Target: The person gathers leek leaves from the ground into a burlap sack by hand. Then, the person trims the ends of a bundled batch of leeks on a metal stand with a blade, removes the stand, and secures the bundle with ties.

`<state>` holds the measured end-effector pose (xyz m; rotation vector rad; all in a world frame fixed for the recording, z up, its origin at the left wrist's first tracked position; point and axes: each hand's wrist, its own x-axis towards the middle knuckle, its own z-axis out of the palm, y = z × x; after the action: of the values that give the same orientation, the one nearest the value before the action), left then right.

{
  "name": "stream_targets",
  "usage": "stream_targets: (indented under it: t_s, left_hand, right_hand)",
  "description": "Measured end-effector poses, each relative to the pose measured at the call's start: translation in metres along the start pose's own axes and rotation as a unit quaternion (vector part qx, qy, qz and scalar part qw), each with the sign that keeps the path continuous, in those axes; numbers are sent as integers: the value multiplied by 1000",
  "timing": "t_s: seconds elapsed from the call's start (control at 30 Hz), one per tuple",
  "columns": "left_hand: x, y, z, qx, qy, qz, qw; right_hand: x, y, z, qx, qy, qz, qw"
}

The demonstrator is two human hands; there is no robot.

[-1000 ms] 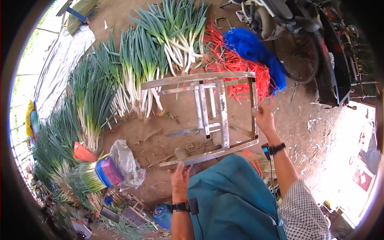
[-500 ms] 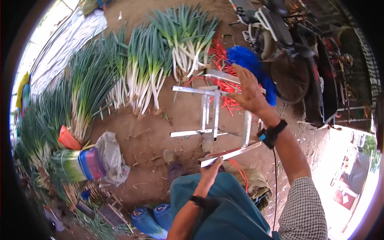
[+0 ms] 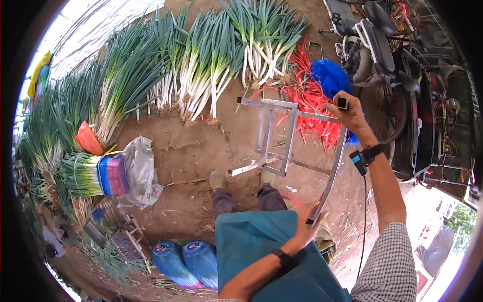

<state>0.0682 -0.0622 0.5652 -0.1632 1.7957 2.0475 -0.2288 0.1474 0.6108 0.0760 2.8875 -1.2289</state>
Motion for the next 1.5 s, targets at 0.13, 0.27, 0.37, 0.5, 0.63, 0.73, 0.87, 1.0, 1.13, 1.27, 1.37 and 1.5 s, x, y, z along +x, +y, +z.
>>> stream_targets:
  t_s: [0.13, 0.27, 0.37, 0.5, 0.63, 0.73, 0.87, 1.0, 1.13, 1.27, 1.37, 1.5]
  left_hand:
    - [0, -2, 36, 79, 17, 40, 996]
    - [8, -61, 39, 134, -30, -55, 989]
    - [16, -77, 33, 142, -139, -118, 973]
    - [19, -112, 42, 236, -90, -2, 968]
    - [29, -88, 29, 384, -255, -119, 880]
    - [30, -42, -6, 345, -285, -90, 890]
    - [36, 28, -108, 277, -235, -48, 931]
    - [24, 33, -227, 122, -85, -197, 969]
    - [8, 68, -356, -343, 56, -260, 901]
    - [-24, 96, -444, -588, 75, -139, 794]
    - [-40, 116, -486, -623, 70, -65, 776]
    - [-44, 121, -504, -643, 116, -50, 755]
  right_hand:
    - [-16, 23, -14, 36, -12, 31, 999]
    - [-32, 74, 12, 70, -3, 28, 997]
    - [-55, 126, 27, 84, -20, 41, 995]
    - [-62, 176, 27, 105, 8, 44, 993]
    - [-65, 190, 15, 95, -10, 85, 992]
    - [-106, 242, -38, -20, -4, 126, 992]
    - [-251, 284, -160, -223, 53, 233, 945]
    - [-387, 231, -196, 49, 250, 431, 866]
    - [-406, 143, -131, 45, 159, 502, 849]
    - [-352, 53, -5, 138, 21, 413, 900]
    - [-264, -44, 99, 43, -112, 327, 937]
    - [-177, -143, 216, 30, -210, 119, 970]
